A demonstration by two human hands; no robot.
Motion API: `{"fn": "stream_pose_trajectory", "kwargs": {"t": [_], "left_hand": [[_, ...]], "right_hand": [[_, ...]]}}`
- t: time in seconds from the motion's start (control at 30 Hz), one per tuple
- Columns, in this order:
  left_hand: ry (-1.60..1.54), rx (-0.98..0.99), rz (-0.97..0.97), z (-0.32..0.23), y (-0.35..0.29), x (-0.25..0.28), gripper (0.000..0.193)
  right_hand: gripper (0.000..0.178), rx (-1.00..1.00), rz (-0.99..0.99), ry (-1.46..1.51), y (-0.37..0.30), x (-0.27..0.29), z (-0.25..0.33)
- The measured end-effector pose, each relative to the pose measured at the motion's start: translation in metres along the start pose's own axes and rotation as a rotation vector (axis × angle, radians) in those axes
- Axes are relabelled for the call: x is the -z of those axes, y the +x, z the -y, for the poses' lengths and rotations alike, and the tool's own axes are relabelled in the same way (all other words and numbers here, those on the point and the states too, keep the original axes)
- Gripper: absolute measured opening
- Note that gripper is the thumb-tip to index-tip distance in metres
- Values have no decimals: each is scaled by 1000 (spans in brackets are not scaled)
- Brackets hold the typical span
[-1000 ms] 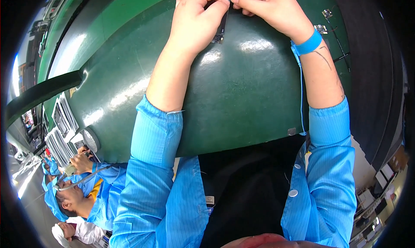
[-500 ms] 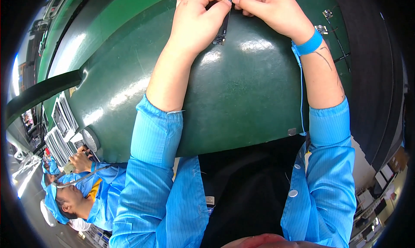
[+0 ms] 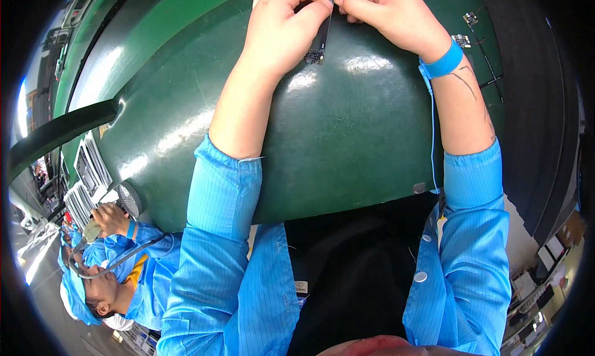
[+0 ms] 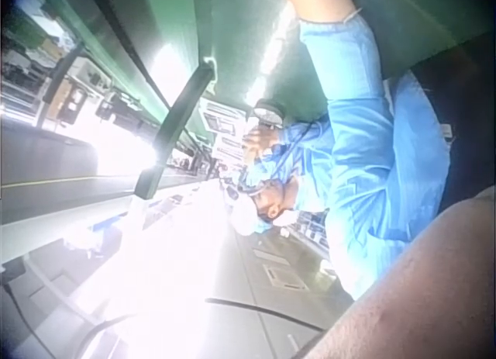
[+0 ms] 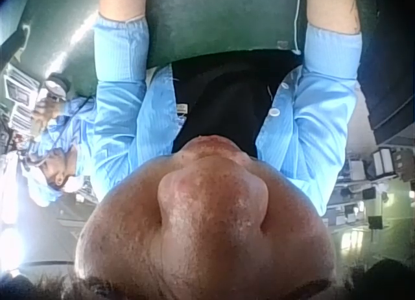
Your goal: The person assembles small electronic components and ribbon cables onto a screen frame at a factory workstation. This is done by hand and with tweezers.
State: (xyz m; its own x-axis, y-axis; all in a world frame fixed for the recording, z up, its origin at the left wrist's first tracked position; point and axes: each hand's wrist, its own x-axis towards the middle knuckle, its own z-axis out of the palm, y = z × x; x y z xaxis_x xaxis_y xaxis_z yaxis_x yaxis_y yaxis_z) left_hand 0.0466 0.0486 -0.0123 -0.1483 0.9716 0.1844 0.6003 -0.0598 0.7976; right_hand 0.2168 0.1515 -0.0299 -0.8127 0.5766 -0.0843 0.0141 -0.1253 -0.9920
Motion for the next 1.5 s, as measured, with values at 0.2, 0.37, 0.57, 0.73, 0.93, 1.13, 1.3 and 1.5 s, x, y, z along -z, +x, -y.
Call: {"fn": "stream_pose_trajectory", "kwargs": {"t": [0.2,0.37,0.57,0.73,0.93,1.13,1.3,1.5], "left_hand": [[-69,20,24,0,3,1,17],[-161,126,109,-2,4,4,16],[-108,-11,2,28,3,-8,16],[-94,-20,-9,28,0,-9,16],[-94,-45,-6,27,1,-8,15],[-81,-50,-18,28,0,-8,15],[53,-97,-1,25,-1,-3,14],[-48,-53,39,8,1,3,15]], "right_hand": [[7,-5,-12,-32,1,0,1],[7,3,-5,-3,-1,2,0],[7,-16,-8,-53,0,1,2],[12,30,-20,-224,0,9,-12],[12,46,19,-219,1,10,-9],[7,11,27,-54,0,3,1],[8,-5,20,-6,0,2,0],[9,-3,19,-26,0,1,2]]}}
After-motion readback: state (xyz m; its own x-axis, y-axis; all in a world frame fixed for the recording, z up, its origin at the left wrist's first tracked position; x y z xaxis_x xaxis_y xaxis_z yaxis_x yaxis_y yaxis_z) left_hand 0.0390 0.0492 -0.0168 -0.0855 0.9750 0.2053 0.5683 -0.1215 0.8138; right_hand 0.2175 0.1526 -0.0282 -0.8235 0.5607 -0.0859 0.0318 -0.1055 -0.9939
